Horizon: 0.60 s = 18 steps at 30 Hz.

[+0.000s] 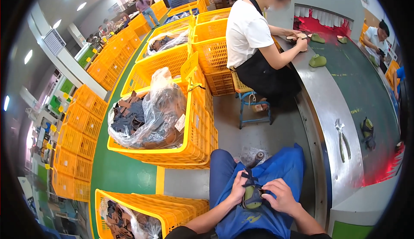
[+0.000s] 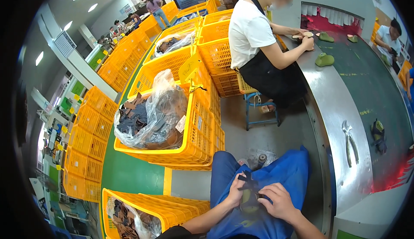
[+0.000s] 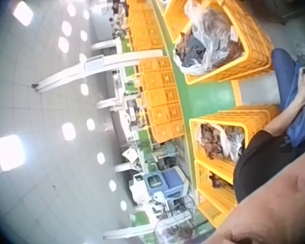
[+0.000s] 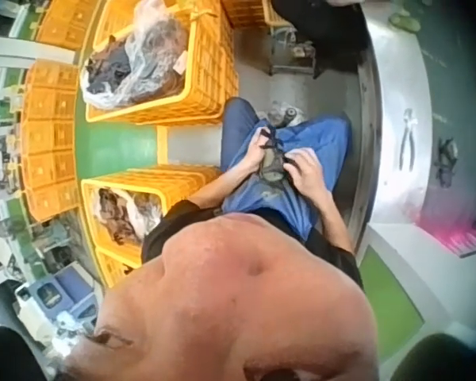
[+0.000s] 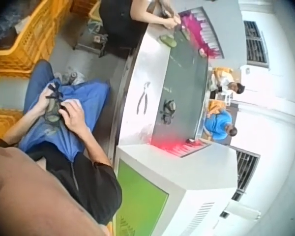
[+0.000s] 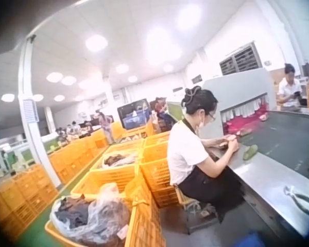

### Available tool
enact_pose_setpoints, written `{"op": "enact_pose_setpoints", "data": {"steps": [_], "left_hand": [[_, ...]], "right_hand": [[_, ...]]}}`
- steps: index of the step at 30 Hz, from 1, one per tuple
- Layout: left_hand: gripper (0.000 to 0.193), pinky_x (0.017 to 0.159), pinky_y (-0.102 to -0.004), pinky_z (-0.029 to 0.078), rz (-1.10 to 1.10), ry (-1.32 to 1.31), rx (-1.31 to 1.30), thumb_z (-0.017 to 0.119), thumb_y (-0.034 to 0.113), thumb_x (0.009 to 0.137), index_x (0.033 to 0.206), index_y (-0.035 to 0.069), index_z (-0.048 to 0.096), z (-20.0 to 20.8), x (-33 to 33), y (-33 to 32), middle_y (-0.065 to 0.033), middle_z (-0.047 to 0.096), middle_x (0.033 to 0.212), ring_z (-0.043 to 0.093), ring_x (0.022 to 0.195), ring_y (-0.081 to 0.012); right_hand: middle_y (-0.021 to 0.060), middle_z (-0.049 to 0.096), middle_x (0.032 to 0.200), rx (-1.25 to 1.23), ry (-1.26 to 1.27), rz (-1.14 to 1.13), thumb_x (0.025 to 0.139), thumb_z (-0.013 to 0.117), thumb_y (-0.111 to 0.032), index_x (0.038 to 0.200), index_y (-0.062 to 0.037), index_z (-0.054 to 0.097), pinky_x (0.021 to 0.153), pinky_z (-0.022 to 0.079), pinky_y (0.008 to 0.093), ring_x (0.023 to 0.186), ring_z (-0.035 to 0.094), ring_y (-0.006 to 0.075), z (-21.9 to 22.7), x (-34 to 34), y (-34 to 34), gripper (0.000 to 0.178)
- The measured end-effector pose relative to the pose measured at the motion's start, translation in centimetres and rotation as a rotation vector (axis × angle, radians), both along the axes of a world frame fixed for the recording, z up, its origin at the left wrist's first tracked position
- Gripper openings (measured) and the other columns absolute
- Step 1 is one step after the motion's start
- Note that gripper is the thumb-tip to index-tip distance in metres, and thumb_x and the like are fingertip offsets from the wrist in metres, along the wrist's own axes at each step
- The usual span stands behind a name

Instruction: Assembling shoe components by pulling and securing the upper material onto a last using pliers.

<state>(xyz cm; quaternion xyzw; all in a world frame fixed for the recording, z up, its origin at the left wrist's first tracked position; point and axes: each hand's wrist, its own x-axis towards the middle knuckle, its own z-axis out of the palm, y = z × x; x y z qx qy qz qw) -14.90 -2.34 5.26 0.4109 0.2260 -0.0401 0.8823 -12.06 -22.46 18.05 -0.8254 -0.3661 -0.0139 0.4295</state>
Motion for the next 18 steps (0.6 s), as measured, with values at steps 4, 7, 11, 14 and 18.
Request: {"op": "enact_pose_setpoints", "data": {"steps": [4,7,11,14,18], "left_hand": [[0.023,0.077,-0.0268,0.049,-0.002,-0.069,0.015,0.058,0.028,0.108,0.125,0.012,0.053,0.2,2.9,1.2,0.0005,0.058,0.101,0.057,0.089,-0.0077],[0.026,0.077,-0.0238,0.046,0.011,-0.088,0.086,0.059,0.026,0.106,0.127,0.012,0.053,-0.1,3.7,1.9,0.0008,0.057,0.100,0.054,0.088,-0.0068],[0.031,0.087,-0.0305,0.046,0.278,0.011,0.390,0.049,0.018,0.099,0.129,0.009,0.052,-1.4,5.3,2.0,-0.0039,0.056,0.104,0.053,0.096,-0.0151],[0.028,0.089,-0.0315,0.048,0.280,0.054,0.157,0.050,0.018,0.100,0.127,0.009,0.052,-0.1,6.0,1.9,-0.0037,0.057,0.106,0.055,0.097,-0.0155],[0.020,0.088,-0.0315,0.048,0.262,0.026,0.082,0.051,0.021,0.102,0.120,0.013,0.053,2.0,5.6,1.0,-0.0012,0.057,0.104,0.057,0.097,-0.0144]], "right_hand": [[0.0090,0.071,0.098,0.016,0.079,0.062,0.079,0.081,-0.010,0.096,-0.0050,0.074,0.083,0.054,0.0382,0.093,0.066,0.0298,0.7,-0.1,0.2,0.019],[0.0091,0.069,0.092,-0.030,-0.006,0.073,0.079,0.081,-0.010,0.094,-0.0048,0.073,0.080,0.052,0.0378,0.089,0.064,0.0297,-0.5,0.2,0.0,0.017],[0.0086,0.067,0.089,-0.060,0.069,0.088,0.079,0.080,-0.009,0.090,-0.0052,0.072,0.078,0.051,0.0375,0.085,0.063,0.0293,-2.3,-0.6,0.5,0.014],[0.0101,0.066,0.087,-0.011,0.020,0.024,0.075,0.083,-0.009,0.090,-0.0049,0.071,0.077,0.051,0.0390,0.084,0.062,0.0308,-3.4,-1.0,1.2,0.020],[0.0151,0.065,0.107,0.145,-0.093,-0.271,0.065,0.090,-0.010,0.105,-0.0019,0.069,0.085,0.052,0.0428,0.096,0.061,0.0355,0.2,0.9,2.5,0.046]]}}
